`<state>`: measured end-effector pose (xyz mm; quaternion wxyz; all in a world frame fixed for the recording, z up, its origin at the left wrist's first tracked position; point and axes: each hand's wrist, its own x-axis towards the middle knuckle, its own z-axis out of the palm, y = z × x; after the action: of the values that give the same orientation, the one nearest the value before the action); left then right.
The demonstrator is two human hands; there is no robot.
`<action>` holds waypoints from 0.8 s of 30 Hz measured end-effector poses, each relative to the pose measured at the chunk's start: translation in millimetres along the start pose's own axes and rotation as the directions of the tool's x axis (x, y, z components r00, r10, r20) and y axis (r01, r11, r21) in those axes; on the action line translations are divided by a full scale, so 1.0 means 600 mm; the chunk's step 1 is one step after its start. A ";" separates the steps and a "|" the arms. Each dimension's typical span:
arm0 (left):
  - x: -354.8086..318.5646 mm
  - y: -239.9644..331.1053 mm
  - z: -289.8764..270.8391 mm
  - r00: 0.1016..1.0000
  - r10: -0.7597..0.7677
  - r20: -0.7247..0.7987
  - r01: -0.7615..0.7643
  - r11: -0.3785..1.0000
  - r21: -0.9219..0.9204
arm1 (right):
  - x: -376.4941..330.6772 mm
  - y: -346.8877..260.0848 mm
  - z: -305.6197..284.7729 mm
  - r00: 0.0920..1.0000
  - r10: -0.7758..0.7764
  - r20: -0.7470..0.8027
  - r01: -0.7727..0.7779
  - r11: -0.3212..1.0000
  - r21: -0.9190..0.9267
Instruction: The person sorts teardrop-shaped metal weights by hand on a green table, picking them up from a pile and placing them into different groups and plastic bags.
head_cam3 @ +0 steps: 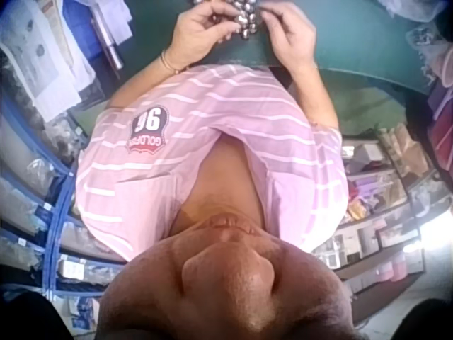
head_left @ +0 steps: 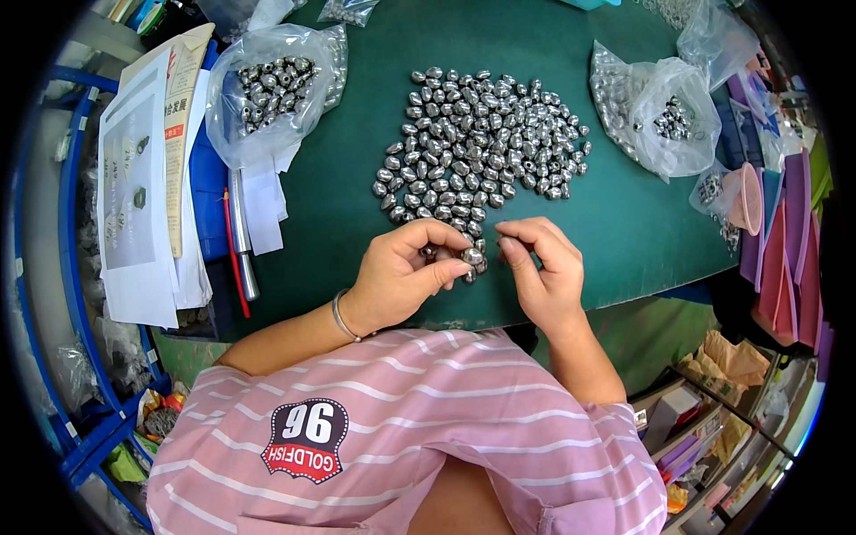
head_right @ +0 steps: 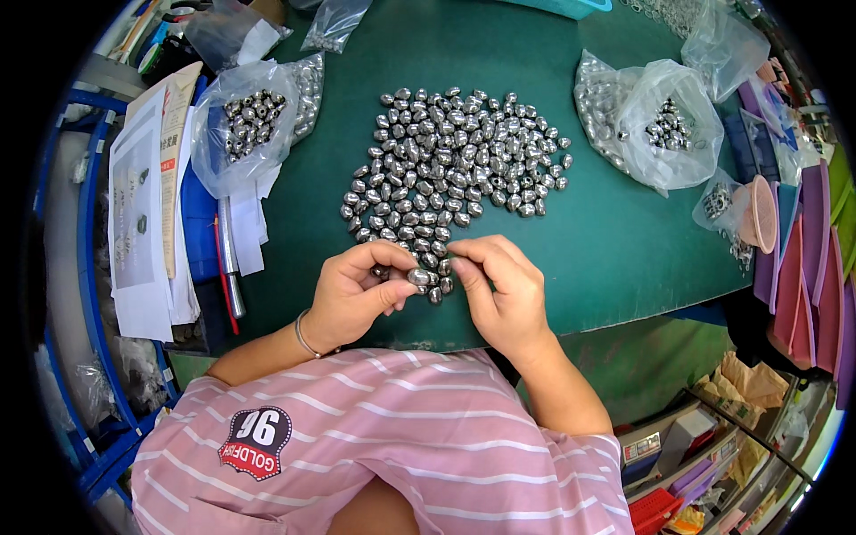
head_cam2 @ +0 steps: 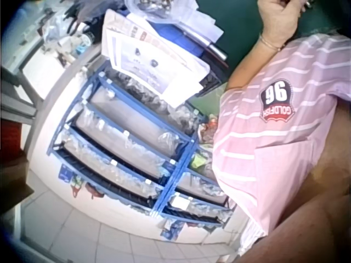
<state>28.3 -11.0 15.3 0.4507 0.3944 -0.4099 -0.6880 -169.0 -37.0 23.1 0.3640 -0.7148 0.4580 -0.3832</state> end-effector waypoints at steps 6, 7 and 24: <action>0.008 0.003 -0.011 0.995 -0.097 0.012 0.091 0.870 -0.485 | -0.003 0.017 0.014 0.994 0.009 0.109 0.021 0.962 -0.272; 0.009 0.001 -0.012 0.995 -0.096 0.003 0.083 0.845 -0.528 | -0.005 0.018 0.016 0.995 0.017 0.101 0.009 0.966 -0.258; 0.005 -0.010 0.001 0.994 -0.076 -0.076 0.092 0.969 0.231 | -0.007 0.025 0.025 0.997 -0.047 0.065 0.059 0.981 -0.186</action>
<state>25.3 -11.9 9.2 0.3850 0.4844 -0.4557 -0.6399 -162.6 -35.6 2.6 0.2983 -0.7691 0.4617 -0.3260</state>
